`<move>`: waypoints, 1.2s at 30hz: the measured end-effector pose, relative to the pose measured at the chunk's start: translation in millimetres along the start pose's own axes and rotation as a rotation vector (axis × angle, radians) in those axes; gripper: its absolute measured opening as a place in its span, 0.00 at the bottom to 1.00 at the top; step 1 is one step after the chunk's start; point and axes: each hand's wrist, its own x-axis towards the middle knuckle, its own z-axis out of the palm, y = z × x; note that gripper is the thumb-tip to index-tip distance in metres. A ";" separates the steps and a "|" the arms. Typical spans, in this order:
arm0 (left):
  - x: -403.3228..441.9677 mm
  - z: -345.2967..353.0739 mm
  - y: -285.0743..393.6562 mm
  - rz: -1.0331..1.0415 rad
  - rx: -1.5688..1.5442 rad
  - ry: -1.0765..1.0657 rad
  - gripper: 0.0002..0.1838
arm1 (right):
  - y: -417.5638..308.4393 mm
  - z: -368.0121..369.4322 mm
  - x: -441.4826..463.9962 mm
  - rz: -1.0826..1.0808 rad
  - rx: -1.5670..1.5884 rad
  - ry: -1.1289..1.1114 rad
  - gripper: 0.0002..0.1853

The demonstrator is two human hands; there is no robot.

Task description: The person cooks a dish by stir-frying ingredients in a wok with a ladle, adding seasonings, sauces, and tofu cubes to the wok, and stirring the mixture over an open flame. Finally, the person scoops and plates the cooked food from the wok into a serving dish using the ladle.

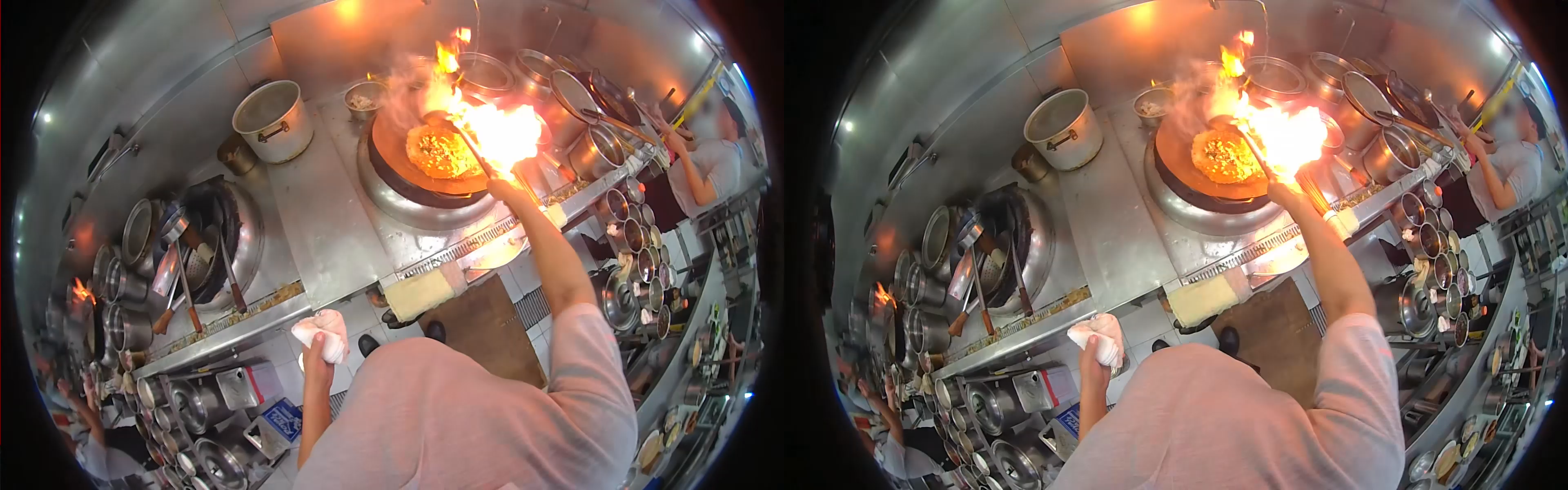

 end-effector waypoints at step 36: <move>10.4 56.9 -20.3 0.090 0.035 0.013 0.31 | 20.3 -44.5 -92.6 -0.119 0.007 -0.151 0.35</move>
